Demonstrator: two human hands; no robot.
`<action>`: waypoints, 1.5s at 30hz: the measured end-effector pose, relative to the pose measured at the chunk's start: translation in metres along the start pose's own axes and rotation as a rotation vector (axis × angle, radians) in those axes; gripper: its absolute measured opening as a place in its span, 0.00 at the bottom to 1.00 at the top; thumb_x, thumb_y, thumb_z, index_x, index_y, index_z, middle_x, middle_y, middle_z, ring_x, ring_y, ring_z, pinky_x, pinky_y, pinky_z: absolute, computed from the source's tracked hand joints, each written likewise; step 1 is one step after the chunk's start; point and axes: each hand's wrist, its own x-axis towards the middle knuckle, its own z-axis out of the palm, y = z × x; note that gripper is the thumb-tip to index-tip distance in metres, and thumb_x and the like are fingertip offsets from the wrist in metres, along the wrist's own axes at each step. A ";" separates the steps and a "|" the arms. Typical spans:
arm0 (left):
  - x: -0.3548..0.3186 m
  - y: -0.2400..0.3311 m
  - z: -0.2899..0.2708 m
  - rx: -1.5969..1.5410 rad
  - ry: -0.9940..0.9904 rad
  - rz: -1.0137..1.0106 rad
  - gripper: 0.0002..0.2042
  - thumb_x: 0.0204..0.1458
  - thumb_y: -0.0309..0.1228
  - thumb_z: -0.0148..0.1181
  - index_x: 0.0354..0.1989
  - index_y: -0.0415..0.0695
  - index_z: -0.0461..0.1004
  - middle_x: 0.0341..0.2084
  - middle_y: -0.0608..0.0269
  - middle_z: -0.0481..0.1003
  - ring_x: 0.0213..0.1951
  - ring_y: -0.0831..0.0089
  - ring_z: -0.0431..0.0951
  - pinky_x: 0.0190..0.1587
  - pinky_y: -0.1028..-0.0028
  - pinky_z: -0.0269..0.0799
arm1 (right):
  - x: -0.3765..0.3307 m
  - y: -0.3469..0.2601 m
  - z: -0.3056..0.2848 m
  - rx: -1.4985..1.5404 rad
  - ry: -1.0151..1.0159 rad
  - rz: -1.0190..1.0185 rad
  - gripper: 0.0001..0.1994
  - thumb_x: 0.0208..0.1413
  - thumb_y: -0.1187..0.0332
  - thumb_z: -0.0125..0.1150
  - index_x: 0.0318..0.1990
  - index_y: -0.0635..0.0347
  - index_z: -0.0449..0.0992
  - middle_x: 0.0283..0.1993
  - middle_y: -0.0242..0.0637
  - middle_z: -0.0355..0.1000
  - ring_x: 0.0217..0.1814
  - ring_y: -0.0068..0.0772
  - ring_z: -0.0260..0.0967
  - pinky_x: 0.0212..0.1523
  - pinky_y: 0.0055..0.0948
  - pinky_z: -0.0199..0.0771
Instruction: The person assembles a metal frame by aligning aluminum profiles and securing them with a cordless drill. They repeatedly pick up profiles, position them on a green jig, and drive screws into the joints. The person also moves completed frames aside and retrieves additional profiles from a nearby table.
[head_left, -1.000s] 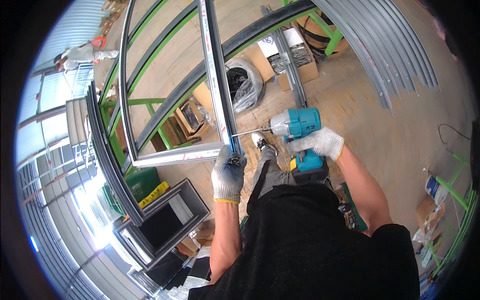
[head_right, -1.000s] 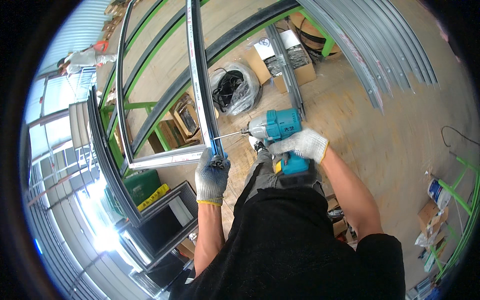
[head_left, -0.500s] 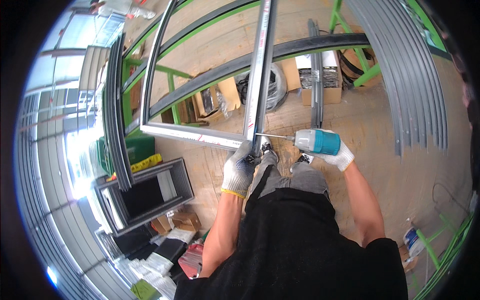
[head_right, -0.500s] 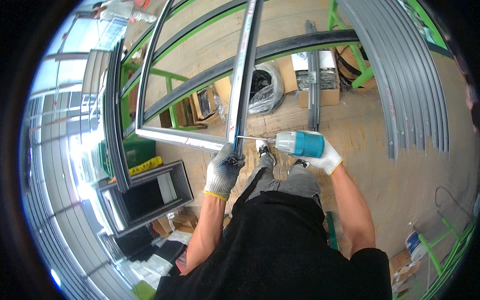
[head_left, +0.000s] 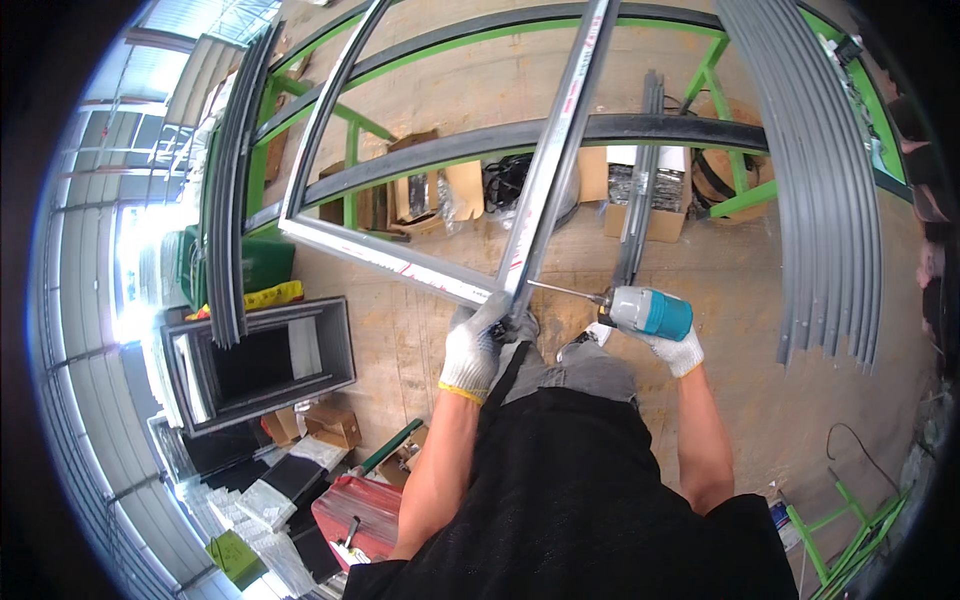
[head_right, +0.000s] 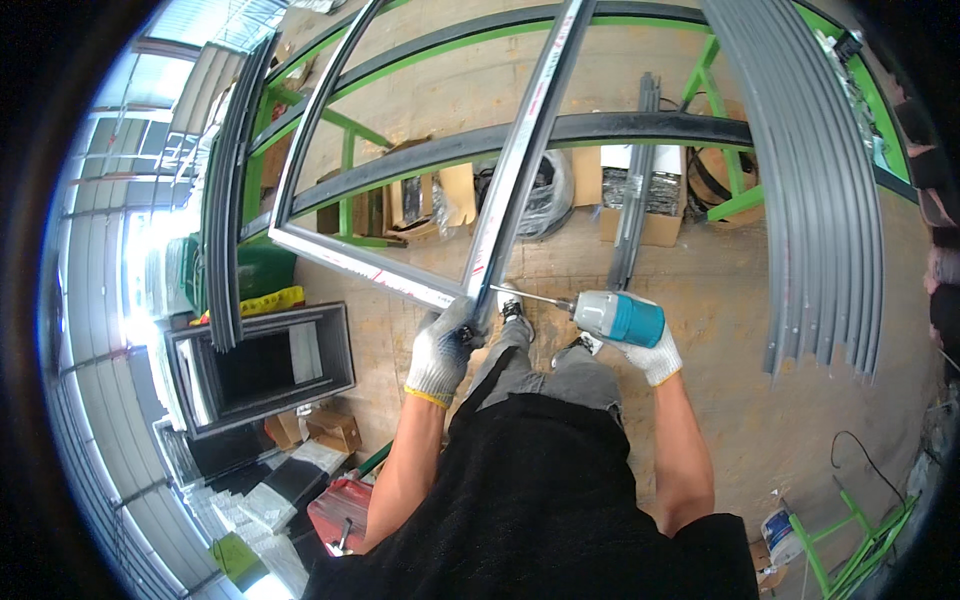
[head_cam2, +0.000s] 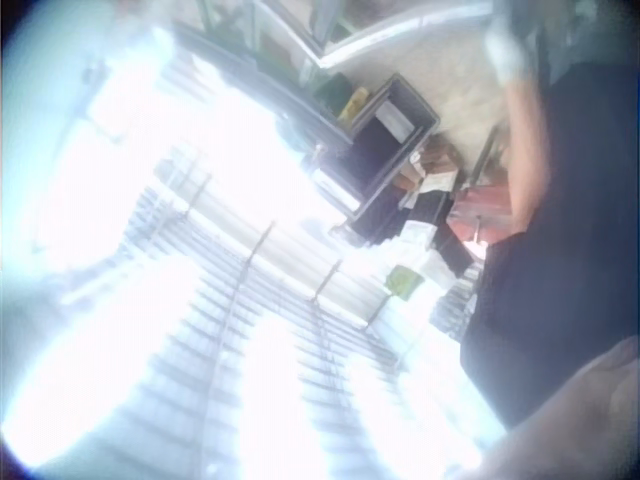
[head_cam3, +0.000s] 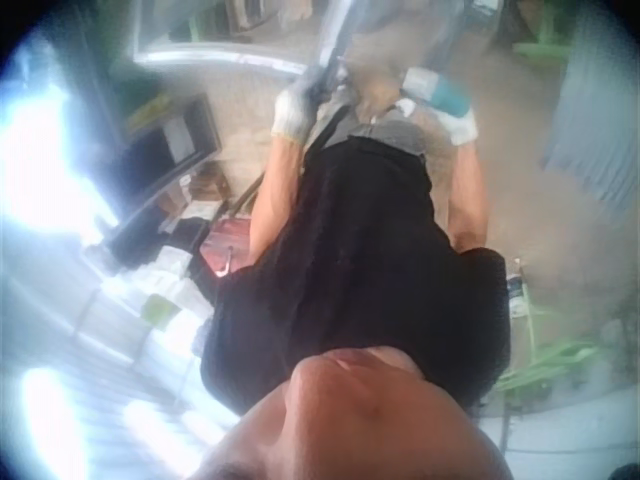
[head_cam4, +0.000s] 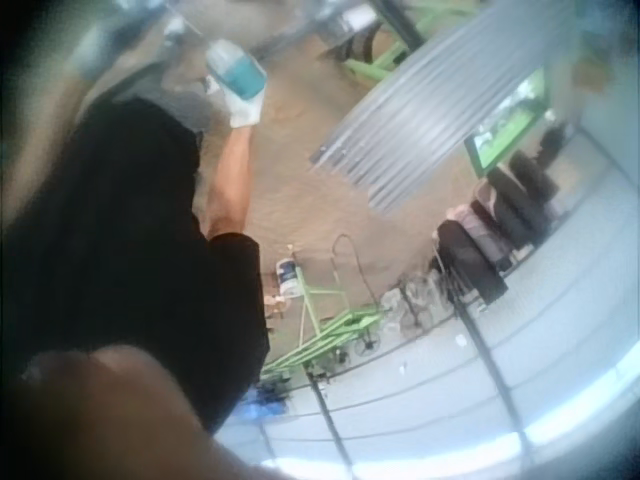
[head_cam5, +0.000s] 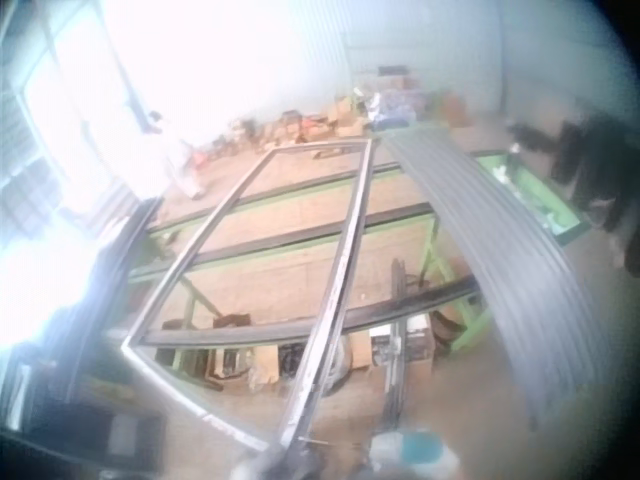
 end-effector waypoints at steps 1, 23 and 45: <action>0.002 0.000 -0.003 0.102 0.084 -0.004 0.16 0.60 0.38 0.69 0.44 0.38 0.75 0.27 0.61 0.76 0.24 0.70 0.74 0.26 0.71 0.70 | -0.003 0.001 -0.006 -0.119 0.028 -0.054 0.21 0.48 0.75 0.81 0.51 0.60 0.83 0.51 0.38 0.83 0.51 0.33 0.82 0.54 0.32 0.82; 0.100 0.214 -0.092 1.341 -0.406 0.679 0.11 0.49 0.30 0.76 0.33 0.35 0.81 0.24 0.59 0.78 0.27 0.75 0.78 0.32 0.74 0.73 | -0.081 -0.114 0.128 0.159 0.710 1.122 0.08 0.57 0.71 0.68 0.40 0.65 0.79 0.32 0.36 0.77 0.32 0.29 0.75 0.35 0.34 0.75; 0.153 0.194 -0.096 1.732 -1.251 1.230 0.23 0.61 0.54 0.65 0.28 0.44 0.79 0.25 0.62 0.81 0.26 0.69 0.80 0.31 0.65 0.76 | -0.048 -0.219 0.233 -0.158 1.214 0.931 0.15 0.53 0.66 0.62 0.47 0.62 0.78 0.42 0.60 0.79 0.46 0.66 0.77 0.46 0.53 0.80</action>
